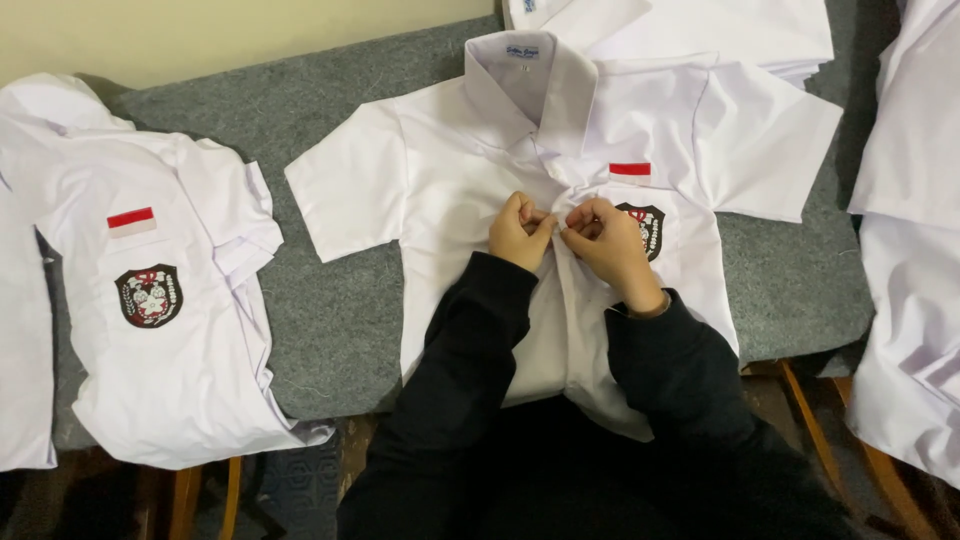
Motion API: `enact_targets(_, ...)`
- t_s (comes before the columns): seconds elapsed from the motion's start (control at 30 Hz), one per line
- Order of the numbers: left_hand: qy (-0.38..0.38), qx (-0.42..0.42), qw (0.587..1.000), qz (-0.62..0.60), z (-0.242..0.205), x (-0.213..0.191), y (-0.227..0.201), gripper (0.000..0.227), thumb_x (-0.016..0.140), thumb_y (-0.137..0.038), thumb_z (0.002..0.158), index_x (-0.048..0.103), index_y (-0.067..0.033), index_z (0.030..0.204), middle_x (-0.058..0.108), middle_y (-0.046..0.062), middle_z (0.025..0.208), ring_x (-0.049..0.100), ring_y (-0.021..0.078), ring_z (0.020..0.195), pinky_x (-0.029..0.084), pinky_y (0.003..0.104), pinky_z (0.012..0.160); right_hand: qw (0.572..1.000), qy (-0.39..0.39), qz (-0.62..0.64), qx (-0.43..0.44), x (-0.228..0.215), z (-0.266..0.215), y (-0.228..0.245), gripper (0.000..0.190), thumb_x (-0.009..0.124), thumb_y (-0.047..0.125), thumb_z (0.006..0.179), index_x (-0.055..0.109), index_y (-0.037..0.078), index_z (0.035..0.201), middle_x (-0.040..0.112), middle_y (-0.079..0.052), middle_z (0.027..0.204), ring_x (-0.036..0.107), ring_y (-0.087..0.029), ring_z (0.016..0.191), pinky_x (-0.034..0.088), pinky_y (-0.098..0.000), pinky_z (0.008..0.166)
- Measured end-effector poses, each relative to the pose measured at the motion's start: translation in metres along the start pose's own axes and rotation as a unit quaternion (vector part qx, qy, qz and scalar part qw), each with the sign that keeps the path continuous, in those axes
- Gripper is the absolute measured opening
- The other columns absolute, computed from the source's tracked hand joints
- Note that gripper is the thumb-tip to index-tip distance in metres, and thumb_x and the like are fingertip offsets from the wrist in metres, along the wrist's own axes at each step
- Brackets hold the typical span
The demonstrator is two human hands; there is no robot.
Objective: Buttoning and smoothing out white school shirts on a work table.
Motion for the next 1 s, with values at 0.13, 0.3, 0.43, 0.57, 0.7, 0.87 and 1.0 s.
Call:
enact_targets(0.13, 0.004, 0.013, 1.0, -0.016, 0.003, 0.002, 0.001, 0.036, 0.072, -0.018, 0.091, 0.037, -0.023, 0.086, 0.077, -0.004, 0.094, 0.076, 0.0157, 0.088, 0.056, 0.024, 0.077, 1.0, -0.008, -0.016, -0.011, 0.0, -0.002, 0.006, 0.018, 0.078, 0.011, 0.082, 0.07, 0.005, 0.097, 0.07, -0.01, 0.079, 0.069, -0.017, 0.064, 0.058, -0.0307, 0.059)
enact_targets(0.3, 0.002, 0.012, 1.0, 0.013, 0.009, 0.007, 0.012, 0.038, 0.072, -0.02, 0.091, 0.035, -0.0233, 0.083, 0.077, -0.004, 0.093, 0.076, 0.0175, 0.087, 0.057, 0.027, 0.074, 0.998, -0.03, -0.033, -0.036, 0.0, -0.003, 0.011, 0.016, 0.076, 0.01, 0.081, 0.071, 0.005, 0.095, 0.07, -0.01, 0.079, 0.069, -0.019, 0.067, 0.056, -0.0324, 0.062)
enact_targets(0.43, 0.0, 0.009, 1.0, 0.023, 0.012, 0.009, 0.019, 0.04, 0.072, -0.022, 0.091, 0.033, -0.0232, 0.082, 0.076, -0.004, 0.095, 0.075, 0.0185, 0.089, 0.058, 0.029, 0.075, 0.998, -0.039, -0.026, -0.048, -0.001, -0.004, 0.011, 0.016, 0.074, 0.008, 0.082, 0.071, 0.005, 0.097, 0.07, -0.011, 0.08, 0.069, -0.019, 0.068, 0.056, -0.0327, 0.064)
enact_targets(0.57, 0.018, 0.01, 1.0, -0.002, 0.014, 0.014, 0.022, 0.037, 0.069, -0.022, 0.093, 0.033, -0.0243, 0.083, 0.075, -0.005, 0.091, 0.074, 0.0156, 0.081, 0.056, 0.026, 0.072, 0.997, -0.043, -0.032, -0.051, -0.001, 0.001, 0.001, 0.015, 0.073, 0.011, 0.083, 0.072, 0.007, 0.098, 0.071, -0.01, 0.082, 0.07, -0.02, 0.071, 0.056, -0.0337, 0.066)
enact_targets(0.7, 0.046, 0.016, 0.998, -0.05, 0.016, 0.016, 0.023, 0.033, 0.067, -0.02, 0.094, 0.035, -0.0253, 0.087, 0.074, -0.007, 0.086, 0.072, 0.0108, 0.071, 0.054, 0.023, 0.072, 0.999, -0.016, -0.038, -0.033, 0.002, 0.008, -0.015, 0.015, 0.074, 0.016, 0.085, 0.072, 0.011, 0.099, 0.072, -0.007, 0.081, 0.071, -0.019, 0.065, 0.057, -0.034, 0.067)
enact_targets(0.87, 0.026, 0.015, 0.999, -0.018, 0.006, 0.009, 0.008, 0.038, 0.071, -0.023, 0.09, 0.034, -0.0249, 0.087, 0.074, -0.005, 0.094, 0.074, 0.0134, 0.083, 0.054, 0.027, 0.075, 1.0, 0.012, -0.004, -0.003, 0.0, -0.004, 0.006, 0.017, 0.07, 0.024, 0.093, 0.071, 0.008, 0.099, 0.07, -0.008, 0.072, 0.069, -0.016, 0.059, 0.055, -0.0308, 0.062)
enact_targets(1.0, 0.023, 0.019, 1.0, 0.007, 0.004, 0.007, 0.003, 0.037, 0.07, -0.019, 0.088, 0.033, -0.0251, 0.087, 0.075, -0.003, 0.095, 0.074, 0.0148, 0.086, 0.054, 0.029, 0.079, 1.0, 0.023, 0.013, 0.005, 0.0, -0.006, 0.011, 0.023, 0.072, 0.027, 0.094, 0.071, 0.005, 0.1, 0.07, -0.011, 0.072, 0.068, -0.017, 0.059, 0.055, -0.0275, 0.059)
Point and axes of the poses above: each hand's wrist, its own z-axis towards the middle knuckle, its own x-axis out of the palm, y = z × x, the point moved 8 cm from there along z, towards the middle knuckle
